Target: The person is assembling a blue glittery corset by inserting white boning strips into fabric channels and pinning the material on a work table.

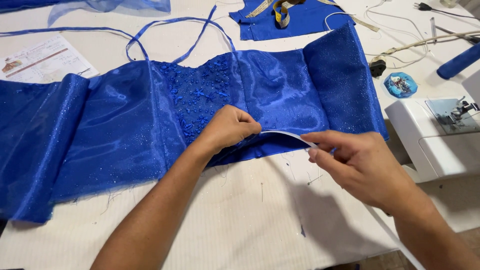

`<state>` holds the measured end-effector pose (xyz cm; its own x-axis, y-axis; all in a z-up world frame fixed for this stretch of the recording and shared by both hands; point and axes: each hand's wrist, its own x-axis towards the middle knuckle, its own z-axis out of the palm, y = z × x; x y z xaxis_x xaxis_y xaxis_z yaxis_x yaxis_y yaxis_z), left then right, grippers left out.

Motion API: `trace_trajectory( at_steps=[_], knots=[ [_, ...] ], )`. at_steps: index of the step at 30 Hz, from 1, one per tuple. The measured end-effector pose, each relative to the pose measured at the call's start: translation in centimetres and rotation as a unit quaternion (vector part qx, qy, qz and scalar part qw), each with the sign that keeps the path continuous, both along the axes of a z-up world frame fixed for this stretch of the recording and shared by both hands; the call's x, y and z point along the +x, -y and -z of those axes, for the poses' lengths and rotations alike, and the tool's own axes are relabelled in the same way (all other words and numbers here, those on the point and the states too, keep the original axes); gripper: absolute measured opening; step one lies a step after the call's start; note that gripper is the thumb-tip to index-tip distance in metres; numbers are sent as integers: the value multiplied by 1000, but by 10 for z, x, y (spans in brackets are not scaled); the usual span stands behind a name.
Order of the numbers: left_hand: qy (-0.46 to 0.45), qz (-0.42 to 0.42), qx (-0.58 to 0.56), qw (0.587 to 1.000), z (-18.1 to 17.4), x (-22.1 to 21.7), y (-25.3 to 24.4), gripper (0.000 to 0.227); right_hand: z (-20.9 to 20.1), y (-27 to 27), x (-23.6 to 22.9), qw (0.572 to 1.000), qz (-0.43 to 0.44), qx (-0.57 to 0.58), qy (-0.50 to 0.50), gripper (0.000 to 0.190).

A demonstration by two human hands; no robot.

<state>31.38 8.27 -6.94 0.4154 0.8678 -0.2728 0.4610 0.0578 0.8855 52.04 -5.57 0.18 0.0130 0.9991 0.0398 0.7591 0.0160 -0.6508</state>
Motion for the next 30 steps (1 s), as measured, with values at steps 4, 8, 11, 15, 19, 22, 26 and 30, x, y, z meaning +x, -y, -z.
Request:
trace_trajectory(
  at_steps=[4,8,11,15,19,22,26,30],
  knots=[
    [-3,0,4,1000,-1,0,1,20,-13,-14,-7,994,4,-62,93,28],
    [-3,-8,-3,1000,-4,-1,3,17,-27,-21,-17,987,24,-121,105,31],
    [-3,-13,-11,1000,-9,-1,6,16,-34,-23,-20,982,24,-134,130,32],
    [-2,-20,7,1000,-2,0,4,16,-32,-27,-14,983,20,-134,128,31],
    [-1,-22,-2,1000,-7,-2,6,15,-36,-32,-12,979,19,-154,135,29],
    [-4,-22,-1,1000,-9,-2,8,13,-38,-37,-9,977,31,-180,110,30],
    [-6,-20,5,1000,-6,-1,7,12,-36,-46,-2,976,46,-207,46,29],
    [5,-14,10,1000,-7,-2,7,15,-32,-48,1,981,42,-187,25,29]
  ],
)
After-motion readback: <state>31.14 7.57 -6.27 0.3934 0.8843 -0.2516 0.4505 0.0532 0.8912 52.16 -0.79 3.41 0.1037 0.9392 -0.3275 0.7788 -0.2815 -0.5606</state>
